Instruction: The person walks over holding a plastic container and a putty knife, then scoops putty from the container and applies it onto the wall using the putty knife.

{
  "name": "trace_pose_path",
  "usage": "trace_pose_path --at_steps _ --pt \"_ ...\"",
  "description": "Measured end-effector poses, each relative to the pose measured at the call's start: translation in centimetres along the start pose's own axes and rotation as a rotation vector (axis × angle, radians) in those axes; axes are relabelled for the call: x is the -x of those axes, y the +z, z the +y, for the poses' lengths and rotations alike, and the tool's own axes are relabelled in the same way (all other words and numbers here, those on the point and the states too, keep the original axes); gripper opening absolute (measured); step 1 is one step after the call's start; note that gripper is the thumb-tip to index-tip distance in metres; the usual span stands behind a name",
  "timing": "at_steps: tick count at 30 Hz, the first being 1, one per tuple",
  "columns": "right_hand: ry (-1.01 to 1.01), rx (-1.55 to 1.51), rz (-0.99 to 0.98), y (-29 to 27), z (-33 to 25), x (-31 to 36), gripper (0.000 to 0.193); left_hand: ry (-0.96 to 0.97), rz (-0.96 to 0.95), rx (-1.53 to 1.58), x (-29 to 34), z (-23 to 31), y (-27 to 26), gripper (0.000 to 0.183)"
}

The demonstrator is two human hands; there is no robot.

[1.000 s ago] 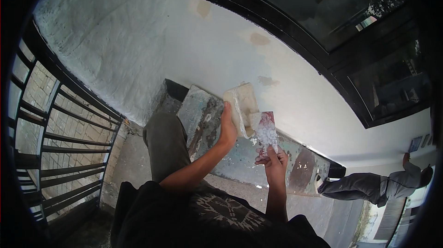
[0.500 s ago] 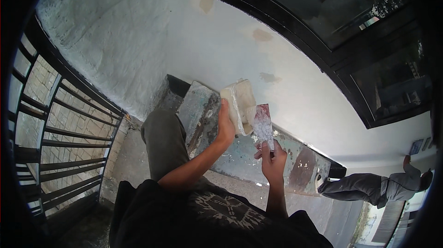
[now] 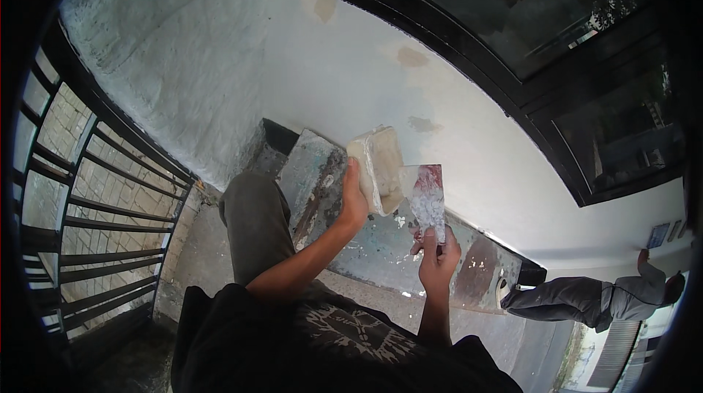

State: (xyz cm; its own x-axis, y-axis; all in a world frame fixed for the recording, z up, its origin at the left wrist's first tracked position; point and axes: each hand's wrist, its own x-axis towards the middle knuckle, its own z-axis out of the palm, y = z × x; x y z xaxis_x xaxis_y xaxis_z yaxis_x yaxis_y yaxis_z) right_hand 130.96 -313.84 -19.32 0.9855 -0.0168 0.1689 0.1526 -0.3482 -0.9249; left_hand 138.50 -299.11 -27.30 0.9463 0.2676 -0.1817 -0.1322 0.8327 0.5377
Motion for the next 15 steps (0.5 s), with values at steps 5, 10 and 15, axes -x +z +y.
trace_pose_path --at_steps 5,10,15 --pt "-0.121 0.229 0.026 0.07 -0.34 -0.17 0.015 0.005 0.030 0.002 0.02 0.25 0.03 0.062" --pt "-0.052 0.393 -0.124 0.09 -0.29 -0.47 0.013 0.032 0.008 -0.090 0.21 0.26 0.07 0.059" --pt "-0.075 0.328 -0.048 0.06 -0.89 -0.55 0.020 0.005 0.009 0.003 0.25 0.61 0.22 0.059"
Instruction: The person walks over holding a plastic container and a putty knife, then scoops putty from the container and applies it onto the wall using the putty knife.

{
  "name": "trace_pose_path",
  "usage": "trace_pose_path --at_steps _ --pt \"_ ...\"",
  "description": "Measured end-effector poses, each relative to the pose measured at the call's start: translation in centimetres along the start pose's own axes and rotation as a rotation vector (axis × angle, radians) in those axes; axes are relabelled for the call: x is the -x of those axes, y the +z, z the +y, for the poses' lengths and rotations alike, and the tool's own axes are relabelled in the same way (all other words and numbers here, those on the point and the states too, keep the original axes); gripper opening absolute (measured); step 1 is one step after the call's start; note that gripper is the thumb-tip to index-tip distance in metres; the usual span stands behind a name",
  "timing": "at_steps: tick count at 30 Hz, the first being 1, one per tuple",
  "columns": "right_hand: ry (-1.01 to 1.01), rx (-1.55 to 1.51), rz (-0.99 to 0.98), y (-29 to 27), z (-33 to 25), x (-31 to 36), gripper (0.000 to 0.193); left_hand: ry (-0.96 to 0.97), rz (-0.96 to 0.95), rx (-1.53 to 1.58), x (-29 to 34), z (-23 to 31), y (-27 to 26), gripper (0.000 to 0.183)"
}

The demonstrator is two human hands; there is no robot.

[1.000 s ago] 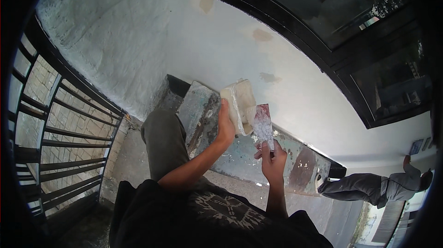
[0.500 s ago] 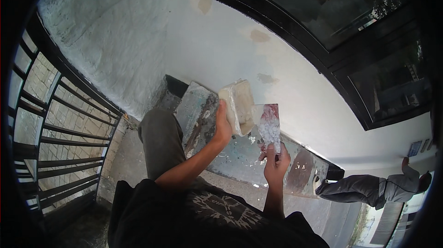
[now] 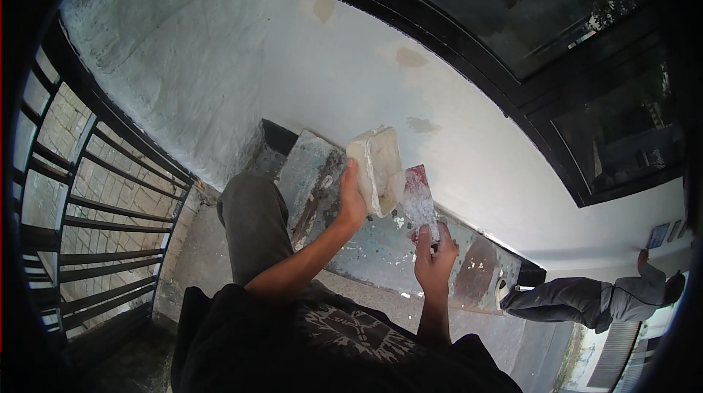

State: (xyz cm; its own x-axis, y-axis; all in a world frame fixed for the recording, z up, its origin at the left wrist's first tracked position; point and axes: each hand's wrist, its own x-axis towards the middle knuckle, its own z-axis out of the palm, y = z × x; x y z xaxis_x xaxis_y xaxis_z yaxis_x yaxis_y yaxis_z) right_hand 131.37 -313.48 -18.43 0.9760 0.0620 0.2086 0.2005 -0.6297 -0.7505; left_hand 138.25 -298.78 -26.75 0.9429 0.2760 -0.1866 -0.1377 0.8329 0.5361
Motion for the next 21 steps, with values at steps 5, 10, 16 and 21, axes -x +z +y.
trace_pose_path --at_steps 5,10,16,21 --pt "0.017 -0.082 0.041 0.5 1.4 0.2 0.020 0.031 -0.019 -0.038 -0.2 -0.5 -0.4 0.060" --pt "0.226 -0.369 -0.030 0.4 1.1 0.1 0.021 0.035 0.010 -0.024 -0.3 -0.6 -0.6 0.060" --pt "0.494 -0.991 -0.081 0.0 1.3 0.1 0.024 0.041 -0.013 -0.027 -0.6 -1.1 -1.1 0.061" --pt "0.559 -1.151 -0.011 0.9 1.4 0.3 0.022 0.041 0.037 -0.035 -0.6 -0.8 -1.0 0.062"
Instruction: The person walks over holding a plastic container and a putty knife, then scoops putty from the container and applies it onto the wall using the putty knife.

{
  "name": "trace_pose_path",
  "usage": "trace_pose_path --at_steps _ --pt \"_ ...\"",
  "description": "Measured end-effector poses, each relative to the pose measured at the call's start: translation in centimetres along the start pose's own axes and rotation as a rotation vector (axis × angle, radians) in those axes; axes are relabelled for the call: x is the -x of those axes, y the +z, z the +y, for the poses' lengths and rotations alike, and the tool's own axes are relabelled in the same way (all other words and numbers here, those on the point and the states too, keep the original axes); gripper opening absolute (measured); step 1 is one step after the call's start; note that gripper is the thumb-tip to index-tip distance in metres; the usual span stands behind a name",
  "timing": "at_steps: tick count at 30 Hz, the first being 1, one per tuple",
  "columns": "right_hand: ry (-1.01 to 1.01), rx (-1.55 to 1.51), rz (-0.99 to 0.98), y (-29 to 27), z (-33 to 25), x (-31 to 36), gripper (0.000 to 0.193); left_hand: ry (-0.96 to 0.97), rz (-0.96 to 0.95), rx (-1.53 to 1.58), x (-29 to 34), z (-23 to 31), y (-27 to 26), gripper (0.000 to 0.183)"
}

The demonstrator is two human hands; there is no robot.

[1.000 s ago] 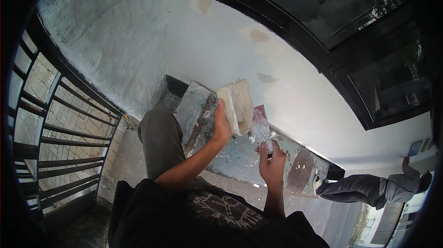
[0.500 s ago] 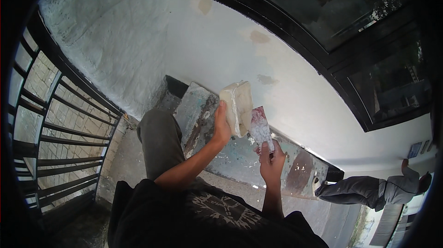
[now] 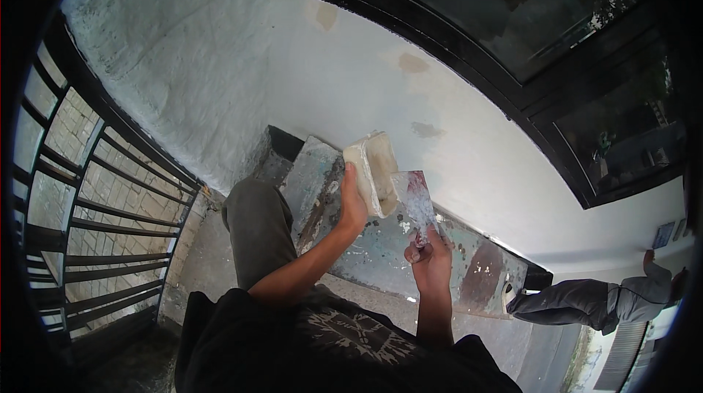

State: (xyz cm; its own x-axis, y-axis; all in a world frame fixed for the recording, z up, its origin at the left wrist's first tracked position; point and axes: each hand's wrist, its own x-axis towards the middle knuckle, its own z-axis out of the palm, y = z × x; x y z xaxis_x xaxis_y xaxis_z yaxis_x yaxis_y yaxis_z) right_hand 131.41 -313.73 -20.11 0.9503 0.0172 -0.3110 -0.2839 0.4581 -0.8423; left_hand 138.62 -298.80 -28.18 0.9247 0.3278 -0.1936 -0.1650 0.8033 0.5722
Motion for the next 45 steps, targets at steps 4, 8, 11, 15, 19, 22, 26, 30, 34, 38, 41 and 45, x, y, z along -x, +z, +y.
trace_pose_path --at_steps 4,8,11,15,19,22,26,30,34,38,41,45 --pt "-0.109 0.132 0.001 0.2 0.5 -0.2 0.022 0.019 0.021 -0.007 0.3 0.3 0.3 0.063" --pt "-0.237 0.523 -0.046 0.9 0.6 0.3 0.026 0.045 -0.007 -0.005 0.5 0.6 0.0 0.062" --pt "-0.188 0.515 -0.080 1.0 0.6 0.5 0.027 0.119 -0.026 -0.068 0.4 -0.1 -0.9 0.060" --pt "-0.003 0.357 -0.109 1.2 -0.4 0.9 0.025 0.205 -0.109 -0.183 0.6 -0.2 -1.5 0.056" --pt "0.189 0.085 -0.090 0.1 -1.3 0.4 0.022 0.276 -0.198 -0.229 1.0 0.1 -1.5 0.055" --pt "0.271 -0.066 -0.095 -1.1 -1.2 0.1 0.022 0.267 -0.180 -0.257 1.4 0.0 -1.3 0.054" --pt "0.428 -0.501 -0.263 -1.9 -1.7 -0.5 0.024 0.092 -0.098 -0.127 1.3 0.2 -0.3 0.061" --pt "0.444 -0.681 -0.329 -1.6 -2.3 -0.9 0.026 -0.024 -0.030 0.017 1.2 0.2 0.0 0.068" --pt "0.385 -0.653 -0.310 -1.6 -2.8 -0.7 0.026 -0.042 -0.007 -0.007 1.4 0.1 0.2 0.069" --pt "0.063 -0.305 -0.150 -0.6 -2.2 0.2 0.024 -0.032 -0.014 -0.021 1.4 0.3 0.0 0.069" --pt "-0.080 -0.034 -0.086 0.1 -1.8 0.5 0.025 -0.027 0.000 -0.070 0.9 0.4 -1.0 0.068" --pt "0.068 -0.082 -0.289 0.5 -1.0 0.0 0.027 -0.033 -0.024 -0.186 0.5 1.7 -3.8 0.066"
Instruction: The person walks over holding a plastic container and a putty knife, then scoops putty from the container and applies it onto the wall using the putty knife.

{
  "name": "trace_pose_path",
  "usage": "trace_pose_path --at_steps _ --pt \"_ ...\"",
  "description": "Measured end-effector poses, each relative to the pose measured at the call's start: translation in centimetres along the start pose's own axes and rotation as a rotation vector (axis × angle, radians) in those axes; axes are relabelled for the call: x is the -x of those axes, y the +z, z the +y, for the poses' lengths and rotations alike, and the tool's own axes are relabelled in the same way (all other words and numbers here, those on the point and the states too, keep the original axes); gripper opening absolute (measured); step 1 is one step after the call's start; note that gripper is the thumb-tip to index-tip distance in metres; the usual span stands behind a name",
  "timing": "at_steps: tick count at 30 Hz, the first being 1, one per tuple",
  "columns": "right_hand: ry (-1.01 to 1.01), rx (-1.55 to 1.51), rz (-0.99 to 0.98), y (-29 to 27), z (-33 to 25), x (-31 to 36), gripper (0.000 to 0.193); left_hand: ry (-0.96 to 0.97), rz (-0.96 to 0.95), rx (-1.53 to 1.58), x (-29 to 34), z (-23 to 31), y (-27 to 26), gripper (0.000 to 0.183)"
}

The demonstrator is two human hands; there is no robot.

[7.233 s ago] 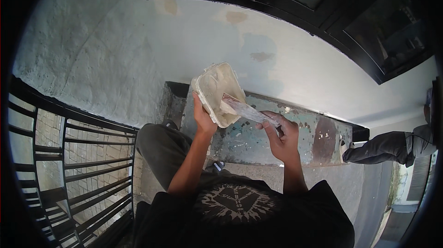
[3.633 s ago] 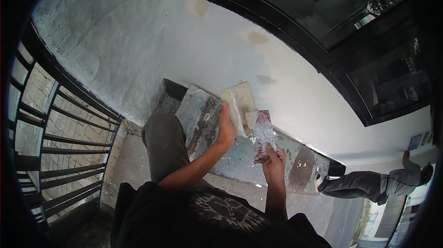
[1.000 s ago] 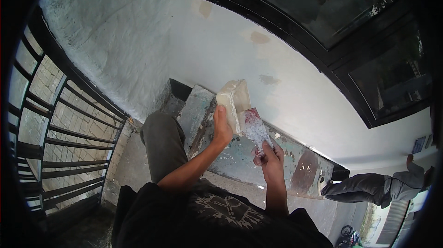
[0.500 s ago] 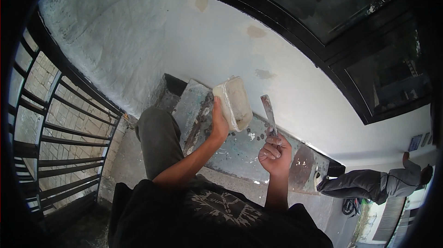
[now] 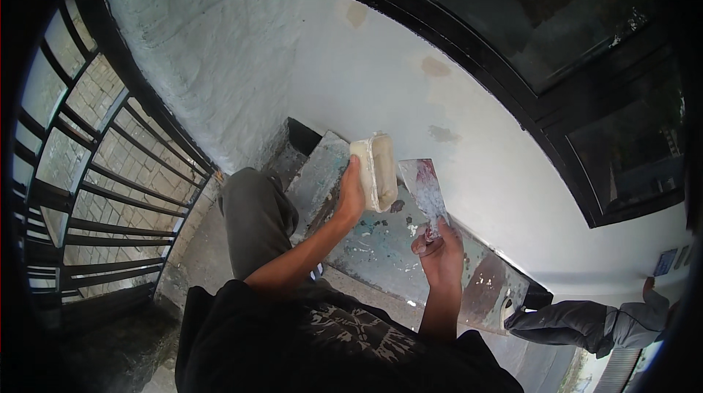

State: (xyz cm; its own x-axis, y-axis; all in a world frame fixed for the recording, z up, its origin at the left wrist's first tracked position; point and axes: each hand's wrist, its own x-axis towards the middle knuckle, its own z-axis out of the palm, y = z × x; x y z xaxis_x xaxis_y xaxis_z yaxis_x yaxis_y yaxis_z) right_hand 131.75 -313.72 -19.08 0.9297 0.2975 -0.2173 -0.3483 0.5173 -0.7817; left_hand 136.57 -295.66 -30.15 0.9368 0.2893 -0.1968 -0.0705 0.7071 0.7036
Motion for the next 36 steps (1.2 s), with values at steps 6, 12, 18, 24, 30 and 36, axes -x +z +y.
trace_pose_path --at_steps 6,12,18,24,30,36 --pt "0.102 -0.117 -0.051 0.5 1.9 -2.1 0.026 0.164 0.151 -0.007 -0.4 2.7 -4.8 0.066" --pt "0.143 -0.120 -0.069 2.4 4.6 -3.5 0.021 0.471 0.301 0.078 1.1 11.7 -8.1 0.062" --pt "0.204 -0.068 -0.265 2.8 5.8 -4.0 0.025 0.700 0.377 0.114 3.2 19.2 -8.2 0.062" --pt "0.233 -0.094 -0.238 2.4 6.5 -3.8 0.026 0.819 0.318 0.167 2.0 23.4 -5.0 0.057" --pt "0.132 -0.136 -0.140 0.8 6.9 -4.2 0.031 0.747 0.214 0.243 -1.9 23.5 -0.5 0.060" --pt "-0.018 -0.108 0.057 -2.7 8.5 -5.3 0.041 0.552 0.185 0.366 -5.8 18.3 -1.7 0.056"
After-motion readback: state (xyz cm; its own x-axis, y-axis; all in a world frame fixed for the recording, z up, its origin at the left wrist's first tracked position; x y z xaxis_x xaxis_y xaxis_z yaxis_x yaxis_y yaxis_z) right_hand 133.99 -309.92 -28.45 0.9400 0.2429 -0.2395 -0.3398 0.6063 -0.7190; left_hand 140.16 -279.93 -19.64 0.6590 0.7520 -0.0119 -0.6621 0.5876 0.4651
